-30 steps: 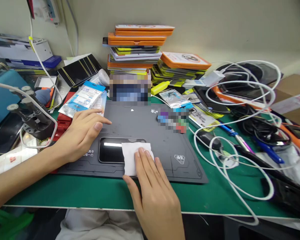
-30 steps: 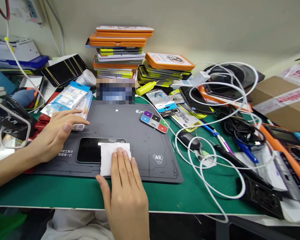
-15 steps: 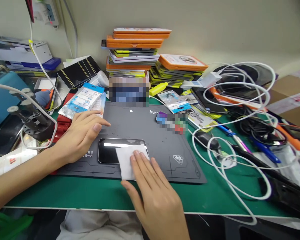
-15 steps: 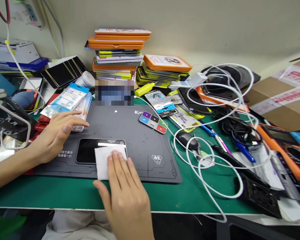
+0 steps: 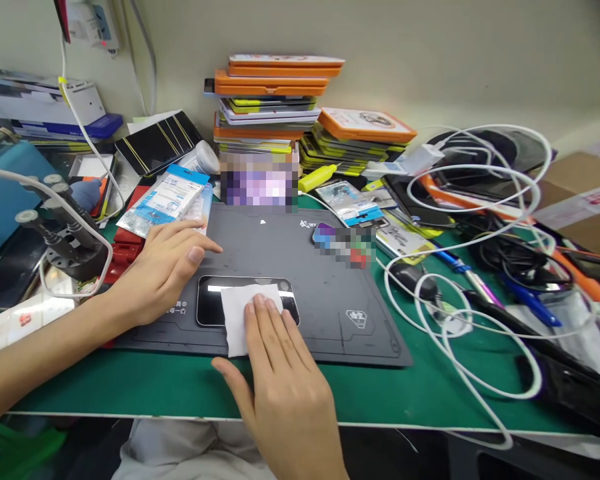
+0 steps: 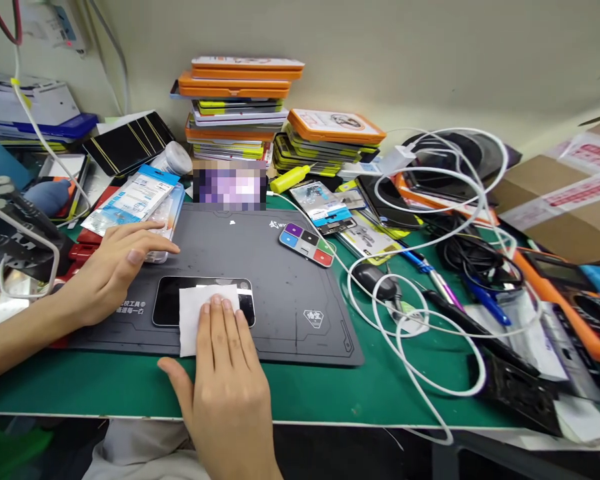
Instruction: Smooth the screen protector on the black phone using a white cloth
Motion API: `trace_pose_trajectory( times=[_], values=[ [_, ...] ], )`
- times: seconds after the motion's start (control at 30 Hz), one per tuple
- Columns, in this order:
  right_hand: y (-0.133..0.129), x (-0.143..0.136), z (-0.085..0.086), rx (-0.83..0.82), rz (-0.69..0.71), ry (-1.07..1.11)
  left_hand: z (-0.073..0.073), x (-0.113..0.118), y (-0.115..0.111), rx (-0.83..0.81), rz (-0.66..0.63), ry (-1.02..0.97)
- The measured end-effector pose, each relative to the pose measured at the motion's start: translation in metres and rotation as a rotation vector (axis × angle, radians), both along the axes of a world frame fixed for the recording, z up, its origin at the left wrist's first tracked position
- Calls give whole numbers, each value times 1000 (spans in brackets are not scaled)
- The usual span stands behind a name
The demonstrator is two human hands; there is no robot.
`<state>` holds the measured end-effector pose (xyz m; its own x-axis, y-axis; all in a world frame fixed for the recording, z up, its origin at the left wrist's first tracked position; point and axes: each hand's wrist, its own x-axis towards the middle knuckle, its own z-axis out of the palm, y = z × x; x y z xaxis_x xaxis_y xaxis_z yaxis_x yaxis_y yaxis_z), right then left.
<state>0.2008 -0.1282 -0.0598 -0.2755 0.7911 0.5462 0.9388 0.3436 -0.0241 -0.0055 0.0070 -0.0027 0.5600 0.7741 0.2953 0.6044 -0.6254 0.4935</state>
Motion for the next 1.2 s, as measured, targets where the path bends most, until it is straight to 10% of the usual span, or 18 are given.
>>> trace_pose_trajectory(
  times=[0.53, 1.0, 1.2],
  values=[
    [38, -39, 5, -158, 212, 123, -4, -6, 6, 35, 16, 40],
    [11, 35, -5, 56, 6, -2, -4, -1, 5, 69, 8, 147],
    [9, 78, 3, 89, 71, 180, -8, -1, 3, 57, -331, 280]
  ],
)
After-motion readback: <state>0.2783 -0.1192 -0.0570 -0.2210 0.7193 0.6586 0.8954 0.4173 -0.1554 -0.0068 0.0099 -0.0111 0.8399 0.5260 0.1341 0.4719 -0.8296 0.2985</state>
